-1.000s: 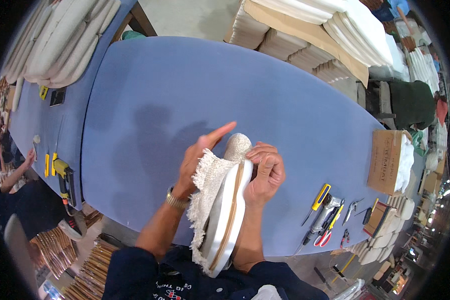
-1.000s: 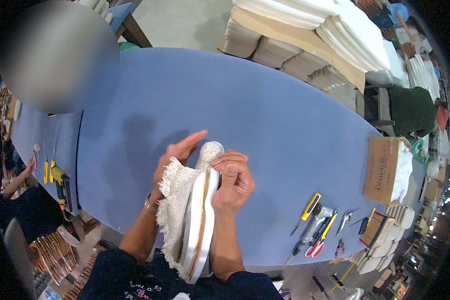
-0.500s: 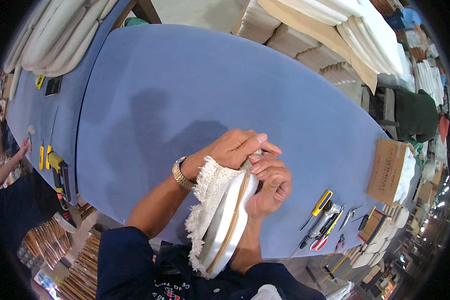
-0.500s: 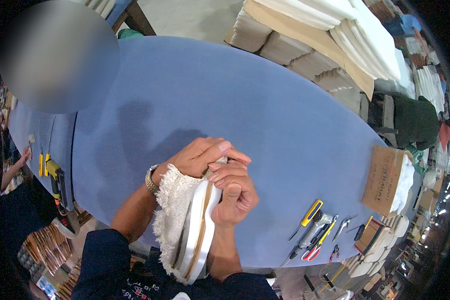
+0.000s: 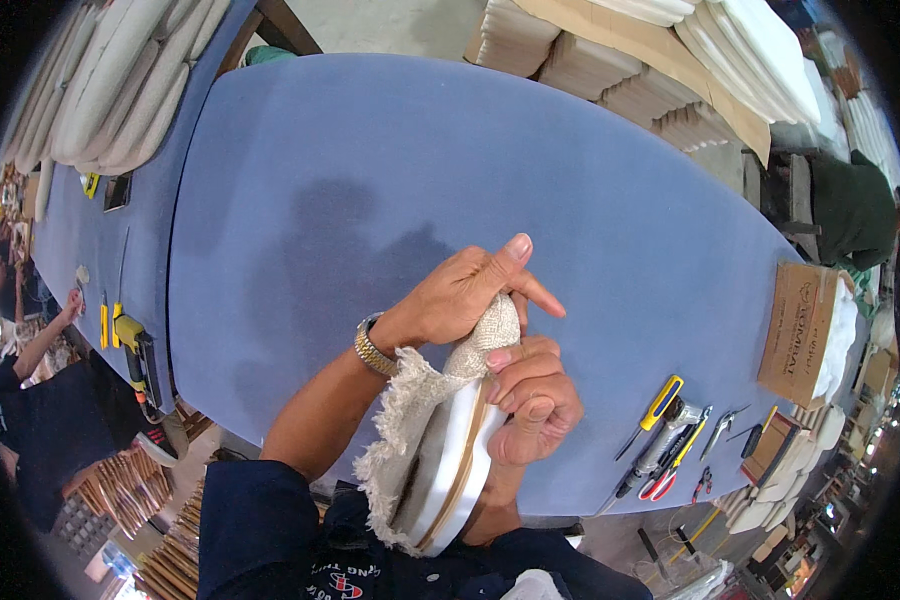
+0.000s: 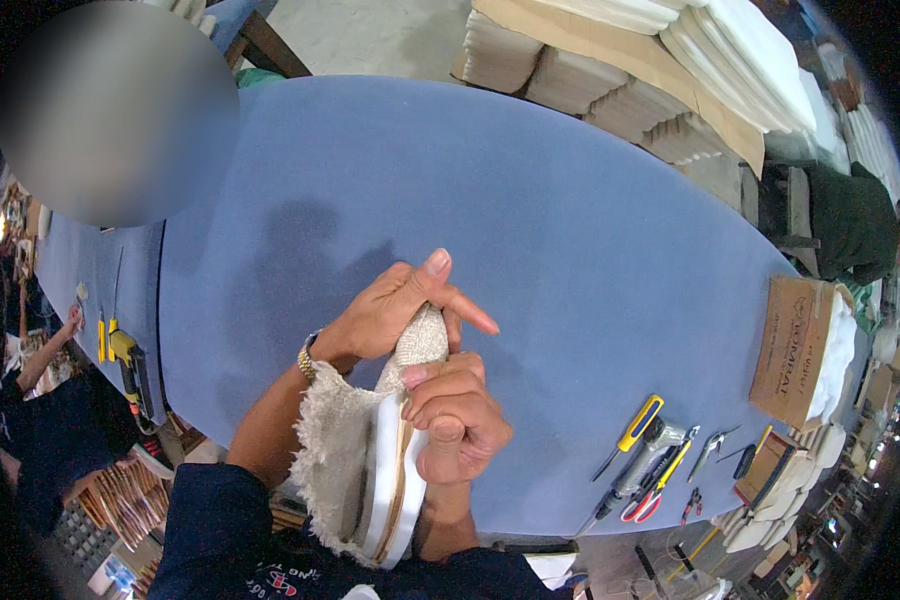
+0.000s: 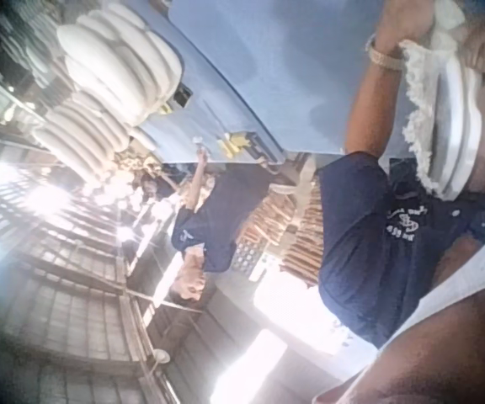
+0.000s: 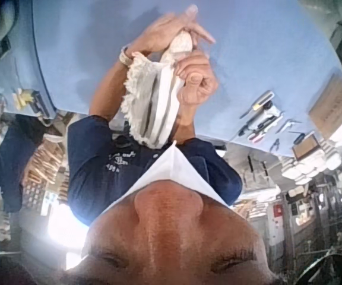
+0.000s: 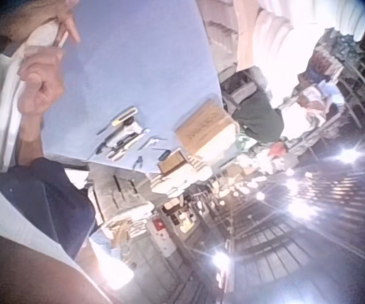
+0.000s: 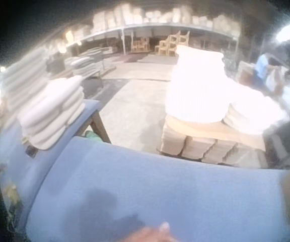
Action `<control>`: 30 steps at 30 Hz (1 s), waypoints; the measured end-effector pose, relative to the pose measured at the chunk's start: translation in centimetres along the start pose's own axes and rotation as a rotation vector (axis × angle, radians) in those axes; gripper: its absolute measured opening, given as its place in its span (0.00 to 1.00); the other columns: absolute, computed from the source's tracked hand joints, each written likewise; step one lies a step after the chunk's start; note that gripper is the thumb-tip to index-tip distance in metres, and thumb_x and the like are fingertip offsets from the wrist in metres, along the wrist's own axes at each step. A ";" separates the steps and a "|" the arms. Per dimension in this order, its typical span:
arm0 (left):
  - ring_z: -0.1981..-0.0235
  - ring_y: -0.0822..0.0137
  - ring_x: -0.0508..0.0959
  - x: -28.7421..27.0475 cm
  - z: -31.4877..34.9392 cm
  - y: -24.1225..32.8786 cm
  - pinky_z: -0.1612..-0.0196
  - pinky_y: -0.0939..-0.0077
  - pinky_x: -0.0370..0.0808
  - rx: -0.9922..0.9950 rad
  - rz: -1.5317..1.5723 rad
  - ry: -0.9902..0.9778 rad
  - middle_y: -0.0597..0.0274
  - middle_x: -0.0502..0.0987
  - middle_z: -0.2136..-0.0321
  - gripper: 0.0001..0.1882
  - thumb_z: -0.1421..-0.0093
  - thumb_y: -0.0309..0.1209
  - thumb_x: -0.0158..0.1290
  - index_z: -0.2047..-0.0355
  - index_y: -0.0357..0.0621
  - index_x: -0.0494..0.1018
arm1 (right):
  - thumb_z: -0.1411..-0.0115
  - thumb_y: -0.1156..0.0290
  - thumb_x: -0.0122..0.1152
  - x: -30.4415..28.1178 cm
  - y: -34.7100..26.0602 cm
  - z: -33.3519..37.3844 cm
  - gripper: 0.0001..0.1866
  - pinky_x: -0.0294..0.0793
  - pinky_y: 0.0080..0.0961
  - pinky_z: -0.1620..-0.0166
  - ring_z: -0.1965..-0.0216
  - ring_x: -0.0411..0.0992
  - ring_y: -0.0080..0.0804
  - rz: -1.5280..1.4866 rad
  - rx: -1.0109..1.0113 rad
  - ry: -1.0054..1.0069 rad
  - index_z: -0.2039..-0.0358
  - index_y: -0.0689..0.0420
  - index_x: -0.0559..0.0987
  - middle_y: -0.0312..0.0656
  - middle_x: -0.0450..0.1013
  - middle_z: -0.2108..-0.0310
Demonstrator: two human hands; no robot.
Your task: The person assembles a cushion by wrapping fabric around a foam insert, securing the edges with a staple gun, and trimming excess fabric with a utility knife. The person repeats this process for multiple cushions on a workbench in a factory setting.
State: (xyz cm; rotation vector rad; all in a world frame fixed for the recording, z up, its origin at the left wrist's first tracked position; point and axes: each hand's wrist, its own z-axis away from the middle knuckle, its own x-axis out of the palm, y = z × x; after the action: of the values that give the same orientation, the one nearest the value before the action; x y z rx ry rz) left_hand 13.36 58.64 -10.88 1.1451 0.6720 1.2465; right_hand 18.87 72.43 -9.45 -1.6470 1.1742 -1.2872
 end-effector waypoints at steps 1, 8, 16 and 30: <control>0.79 0.71 0.75 0.2 -0.1 0.1 0.70 0.77 0.73 -0.010 0.007 0.007 0.60 0.80 0.82 0.44 0.24 0.56 0.22 0.60 0.39 0.86 | 0.30 0.50 0.56 -0.2 -0.2 0.0 0.26 0.69 0.34 0.58 0.67 0.76 0.36 0.015 0.006 -0.007 0.80 0.56 0.74 0.38 0.75 0.79; 0.70 0.66 0.79 1.3 1.0 -0.9 0.61 0.71 0.76 0.080 0.073 0.146 0.54 0.83 0.72 0.40 0.22 0.50 0.24 0.59 0.35 0.84 | 0.31 0.49 0.57 -0.8 -1.2 0.4 0.26 0.68 0.34 0.59 0.66 0.78 0.36 0.073 0.033 -0.032 0.80 0.56 0.75 0.38 0.76 0.79; 0.36 0.49 0.71 2.3 2.1 -1.8 0.31 0.55 0.62 0.279 0.103 0.201 0.46 0.80 0.47 0.32 0.23 0.41 0.26 0.50 0.34 0.80 | 0.31 0.51 0.58 -0.7 -1.5 0.5 0.24 0.67 0.35 0.58 0.66 0.79 0.36 0.081 -0.001 -0.063 0.78 0.56 0.76 0.37 0.76 0.79; 0.33 0.47 0.66 5.0 4.6 -0.8 0.29 0.48 0.57 0.383 -0.069 0.295 0.50 0.80 0.50 0.19 0.30 0.40 0.48 0.50 0.40 0.79 | 0.31 0.52 0.59 -2.3 -2.1 1.6 0.22 0.66 0.35 0.59 0.64 0.79 0.35 0.128 -0.023 -0.079 0.77 0.55 0.77 0.36 0.77 0.77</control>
State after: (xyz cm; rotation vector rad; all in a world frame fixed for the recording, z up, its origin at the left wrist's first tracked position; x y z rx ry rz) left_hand 18.96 62.14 -9.17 1.2451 1.2014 1.2727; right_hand 20.73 75.26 -8.61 -1.5972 1.2294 -1.1234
